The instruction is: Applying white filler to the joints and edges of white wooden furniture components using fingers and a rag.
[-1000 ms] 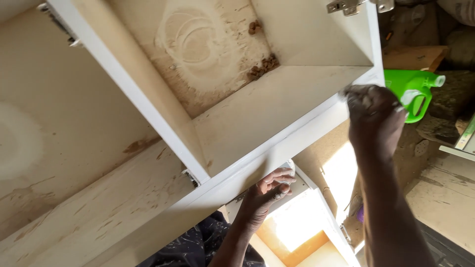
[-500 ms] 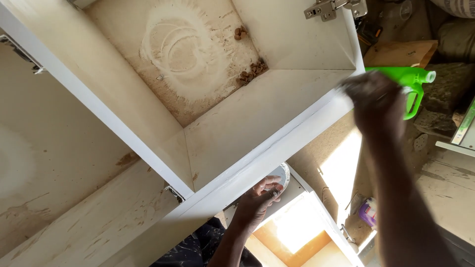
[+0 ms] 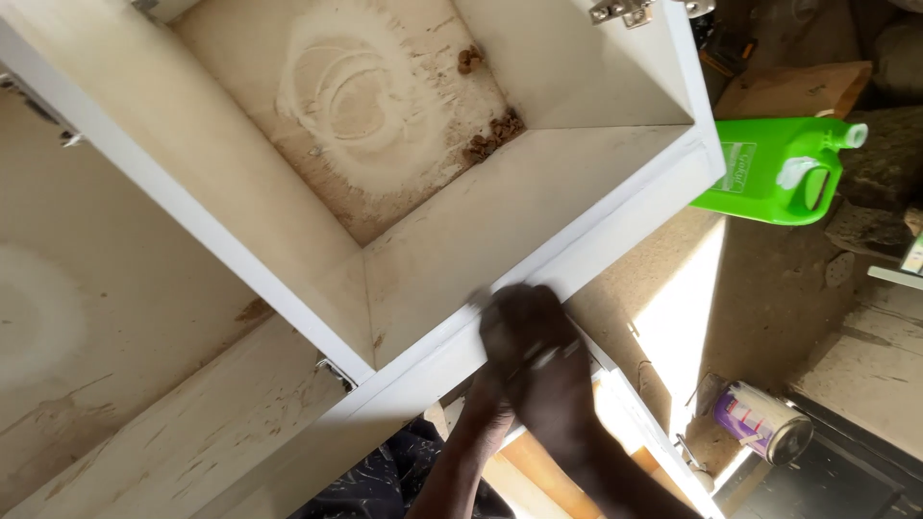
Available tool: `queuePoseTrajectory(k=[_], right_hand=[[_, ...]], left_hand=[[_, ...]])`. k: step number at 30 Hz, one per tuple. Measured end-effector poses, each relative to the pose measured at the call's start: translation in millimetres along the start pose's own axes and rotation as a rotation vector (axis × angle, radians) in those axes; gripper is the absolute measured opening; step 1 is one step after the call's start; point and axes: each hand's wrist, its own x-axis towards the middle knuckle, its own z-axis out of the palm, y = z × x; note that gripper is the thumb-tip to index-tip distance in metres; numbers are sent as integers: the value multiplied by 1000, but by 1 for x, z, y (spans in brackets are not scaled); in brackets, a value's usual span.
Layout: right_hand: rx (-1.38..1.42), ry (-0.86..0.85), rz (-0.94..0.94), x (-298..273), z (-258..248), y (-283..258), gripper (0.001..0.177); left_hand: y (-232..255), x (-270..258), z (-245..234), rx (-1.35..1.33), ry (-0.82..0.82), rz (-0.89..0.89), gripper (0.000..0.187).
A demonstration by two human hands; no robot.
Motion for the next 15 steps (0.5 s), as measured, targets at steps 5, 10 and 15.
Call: queuePoseTrajectory(k=[5,10,15], right_hand=[[-431,299,-63,31,-45,161,28],[150,242,262,65,-87,216,10],[87,43,424,36,-93,222,6]], left_hand=[[8,-2,-45,-1364,-733,-755,61],[13,-2,-40,-1330,-747,-756,59],[15,-5,-34,-1303,-784,-776,53]])
